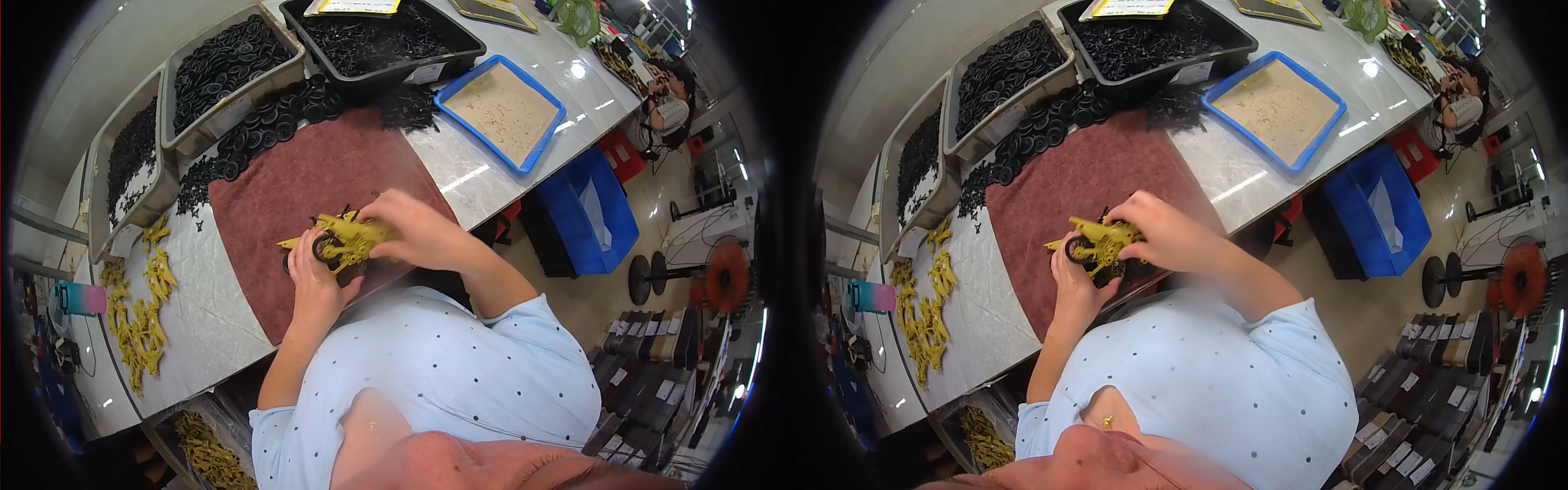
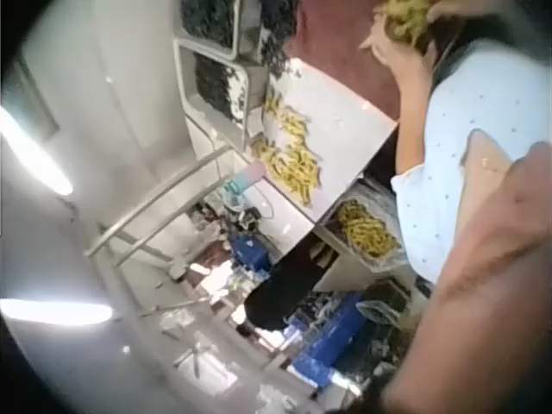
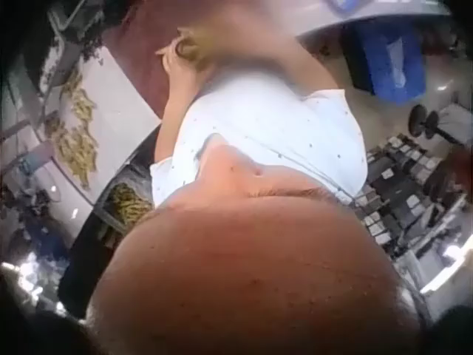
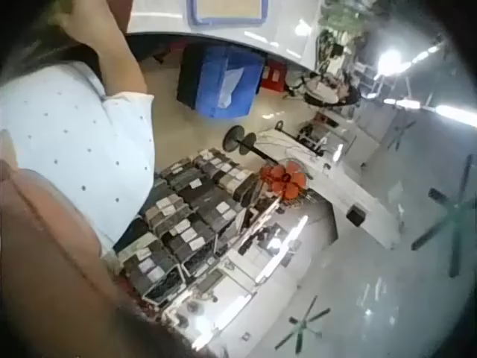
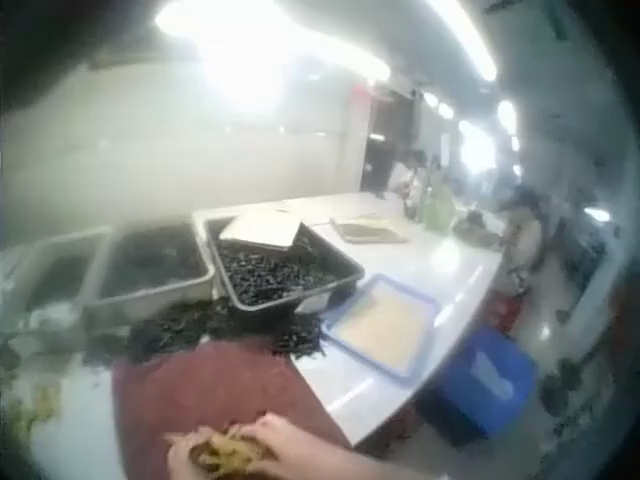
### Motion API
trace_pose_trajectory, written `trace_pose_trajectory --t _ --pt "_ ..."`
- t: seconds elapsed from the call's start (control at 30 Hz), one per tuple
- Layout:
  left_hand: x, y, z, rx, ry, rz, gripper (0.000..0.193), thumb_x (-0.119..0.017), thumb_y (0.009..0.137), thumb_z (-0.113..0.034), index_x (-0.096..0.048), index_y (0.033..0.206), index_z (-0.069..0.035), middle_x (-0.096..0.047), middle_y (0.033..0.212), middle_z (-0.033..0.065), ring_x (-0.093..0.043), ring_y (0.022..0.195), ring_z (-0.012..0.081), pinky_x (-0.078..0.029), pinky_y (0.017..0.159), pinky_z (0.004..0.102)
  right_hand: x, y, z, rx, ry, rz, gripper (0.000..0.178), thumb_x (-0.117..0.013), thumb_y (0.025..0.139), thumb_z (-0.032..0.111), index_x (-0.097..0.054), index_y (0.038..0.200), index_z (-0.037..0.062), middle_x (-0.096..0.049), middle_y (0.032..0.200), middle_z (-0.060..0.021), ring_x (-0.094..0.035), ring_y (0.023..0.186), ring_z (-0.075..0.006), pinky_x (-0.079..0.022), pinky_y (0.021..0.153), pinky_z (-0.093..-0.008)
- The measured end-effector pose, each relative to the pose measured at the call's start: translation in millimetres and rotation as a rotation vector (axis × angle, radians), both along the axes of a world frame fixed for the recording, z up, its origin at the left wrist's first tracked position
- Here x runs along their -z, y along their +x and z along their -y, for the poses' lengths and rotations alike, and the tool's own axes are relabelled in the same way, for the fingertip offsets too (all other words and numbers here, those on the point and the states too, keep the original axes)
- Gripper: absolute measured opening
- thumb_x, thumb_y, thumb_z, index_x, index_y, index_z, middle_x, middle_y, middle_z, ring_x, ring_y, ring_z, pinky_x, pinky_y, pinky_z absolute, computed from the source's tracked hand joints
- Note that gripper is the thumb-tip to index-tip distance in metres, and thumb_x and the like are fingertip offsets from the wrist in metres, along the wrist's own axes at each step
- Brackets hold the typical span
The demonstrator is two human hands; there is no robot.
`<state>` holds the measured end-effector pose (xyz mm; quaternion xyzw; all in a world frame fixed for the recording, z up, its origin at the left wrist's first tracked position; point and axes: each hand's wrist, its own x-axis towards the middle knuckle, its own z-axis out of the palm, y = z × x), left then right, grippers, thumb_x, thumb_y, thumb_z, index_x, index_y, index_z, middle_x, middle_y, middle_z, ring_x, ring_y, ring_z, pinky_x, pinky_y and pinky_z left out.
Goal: The person assembles small yellow plastic toy motorcycle components by hand at an industrial workbench, fitting black rubber rings onto the yellow plastic parts.
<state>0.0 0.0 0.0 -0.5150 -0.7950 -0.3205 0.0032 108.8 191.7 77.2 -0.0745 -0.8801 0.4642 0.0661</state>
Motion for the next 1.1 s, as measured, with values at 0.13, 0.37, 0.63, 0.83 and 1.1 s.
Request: trace_pose_trajectory --t 0.13,0.37,0.63,0.83,1.1 --pt "11 -1 6 0.003 0.14 0.156 0.108 -0.087 0.056 -0.017 -0.018 0.138 -0.003 -0.026 0.14 0.0225 -0.034 0.129 0.0381 -0.025 0.107 0.0544 8 -19 14 -0.087 0.078 0.041 0.049 -0.073 0.072 0.006 -0.058 0.118 0.0092 -0.048 0.113 -0.0111 -0.051 0.107 -0.0274 -0.043 0.093 -0.0355" --pt "4 -12 19 0.024 0.334 0.079 0.105 -0.088 0.053 -0.018 -0.023 0.136 -0.009 -0.027 0.14 0.0208 -0.034 0.128 0.04 -0.03 0.104 0.0532 3 -27 21 -0.13 0.331 0.093 0.053 -0.075 0.071 0.01 -0.061 0.121 0.0166 -0.046 0.121 -0.015 -0.049 0.113 -0.0295 -0.041 0.097 -0.0355" --pt "11 -10 17 0.067 0.246 -0.064 0.093 -0.084 0.058 -0.013 -0.029 0.132 -0.011 -0.038 0.129 0.0209 -0.038 0.123 0.0416 -0.032 0.098 0.0569 10 -32 15 -0.015 0.093 0.143 0.086 -0.081 0.067 0.018 -0.034 0.139 0.0087 -0.047 0.123 -0.0217 -0.048 0.116 -0.0347 -0.038 0.1 -0.0391" --pt "14 -10 19 0.072 0.258 -0.088 0.087 -0.083 0.06 -0.011 -0.031 0.13 -0.009 -0.041 0.122 0.0203 -0.042 0.116 0.0396 -0.033 0.095 0.0572 18 -26 16 0.009 0.025 0.178 0.086 -0.081 0.069 0.023 -0.033 0.138 0.0039 -0.048 0.122 -0.0242 -0.047 0.117 -0.0344 -0.038 0.1 -0.0376" --pt "18 -10 22 0.069 0.258 -0.1 0.086 -0.082 0.061 -0.011 -0.03 0.13 -0.008 -0.042 0.119 0.0206 -0.042 0.112 0.04 -0.033 0.094 0.0571 10 -33 23 0.012 0.023 0.233 0.082 -0.081 0.069 0.026 -0.038 0.134 0.0011 -0.046 0.128 -0.0236 -0.047 0.12 -0.0332 -0.038 0.1 -0.0374"
